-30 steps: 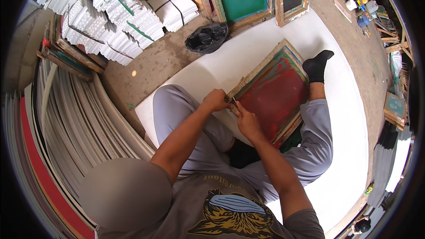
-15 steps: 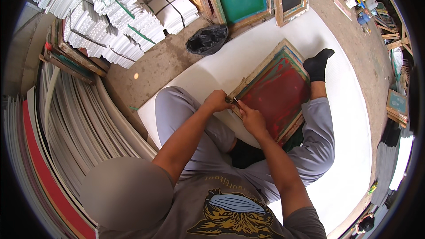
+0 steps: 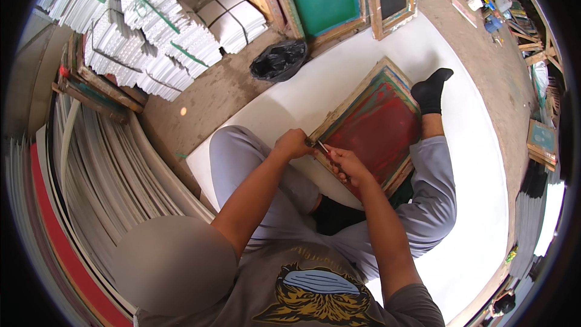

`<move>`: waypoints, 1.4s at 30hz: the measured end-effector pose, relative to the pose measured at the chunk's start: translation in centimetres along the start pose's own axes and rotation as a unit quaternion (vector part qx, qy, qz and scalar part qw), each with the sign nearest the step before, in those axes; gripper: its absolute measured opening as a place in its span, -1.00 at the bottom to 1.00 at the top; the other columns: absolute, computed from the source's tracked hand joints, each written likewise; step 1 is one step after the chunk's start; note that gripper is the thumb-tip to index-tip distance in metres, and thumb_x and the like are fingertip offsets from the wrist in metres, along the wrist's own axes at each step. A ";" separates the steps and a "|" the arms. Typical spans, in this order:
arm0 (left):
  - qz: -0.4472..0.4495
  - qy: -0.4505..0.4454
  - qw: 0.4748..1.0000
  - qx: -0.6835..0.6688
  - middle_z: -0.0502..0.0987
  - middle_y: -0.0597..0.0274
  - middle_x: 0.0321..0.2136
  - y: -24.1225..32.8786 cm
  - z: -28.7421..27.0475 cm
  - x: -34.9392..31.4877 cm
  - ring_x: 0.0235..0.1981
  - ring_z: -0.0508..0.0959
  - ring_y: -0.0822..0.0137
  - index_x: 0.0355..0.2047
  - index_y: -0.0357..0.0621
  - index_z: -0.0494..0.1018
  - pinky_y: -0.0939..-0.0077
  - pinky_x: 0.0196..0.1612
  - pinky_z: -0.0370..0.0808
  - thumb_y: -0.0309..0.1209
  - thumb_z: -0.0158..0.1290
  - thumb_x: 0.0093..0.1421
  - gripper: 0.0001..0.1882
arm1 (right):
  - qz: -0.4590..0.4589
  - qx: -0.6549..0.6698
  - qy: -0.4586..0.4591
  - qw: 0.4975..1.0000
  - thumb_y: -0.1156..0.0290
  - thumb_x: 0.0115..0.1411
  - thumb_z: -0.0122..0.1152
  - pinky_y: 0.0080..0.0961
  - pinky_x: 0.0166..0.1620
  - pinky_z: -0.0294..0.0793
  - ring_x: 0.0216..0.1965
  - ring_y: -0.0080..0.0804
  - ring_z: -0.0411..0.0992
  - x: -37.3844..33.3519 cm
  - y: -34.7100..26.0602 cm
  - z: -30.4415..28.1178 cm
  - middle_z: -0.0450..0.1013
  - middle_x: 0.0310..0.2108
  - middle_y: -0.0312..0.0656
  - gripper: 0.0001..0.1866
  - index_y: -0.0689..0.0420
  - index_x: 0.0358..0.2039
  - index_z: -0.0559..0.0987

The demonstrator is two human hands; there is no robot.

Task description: The person sits on the floor and uses a small metal scraper to remove dried paint or residue from the wooden frame of a screen printing frame. The person works methodically along the edges of the frame, scraping away material to clean the surface.

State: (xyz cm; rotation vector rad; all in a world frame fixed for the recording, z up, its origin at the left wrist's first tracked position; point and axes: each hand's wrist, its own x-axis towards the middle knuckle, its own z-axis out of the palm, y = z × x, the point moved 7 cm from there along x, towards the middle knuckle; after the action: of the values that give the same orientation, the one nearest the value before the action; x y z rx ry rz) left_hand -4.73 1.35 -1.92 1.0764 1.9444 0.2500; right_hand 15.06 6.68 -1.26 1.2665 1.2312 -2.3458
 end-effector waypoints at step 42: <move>0.287 -0.013 0.955 -0.075 0.64 -0.13 -0.07 15.1 16.7 -0.9 0.04 0.59 -0.17 0.22 0.04 0.50 -0.07 0.10 0.50 -0.30 0.10 0.25 -0.50 | -0.092 -0.326 0.542 0.769 0.30 0.27 0.27 -0.03 0.08 0.53 0.05 0.11 0.53 -8.1 4.3 -11.7 0.58 -0.06 0.03 -0.72 0.06 -0.02 0.64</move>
State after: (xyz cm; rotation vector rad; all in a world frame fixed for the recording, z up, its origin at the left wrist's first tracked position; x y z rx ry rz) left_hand 17.27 6.15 -3.25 1.5116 1.5183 0.6847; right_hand 29.28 11.20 -0.81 2.2819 2.2365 -0.8347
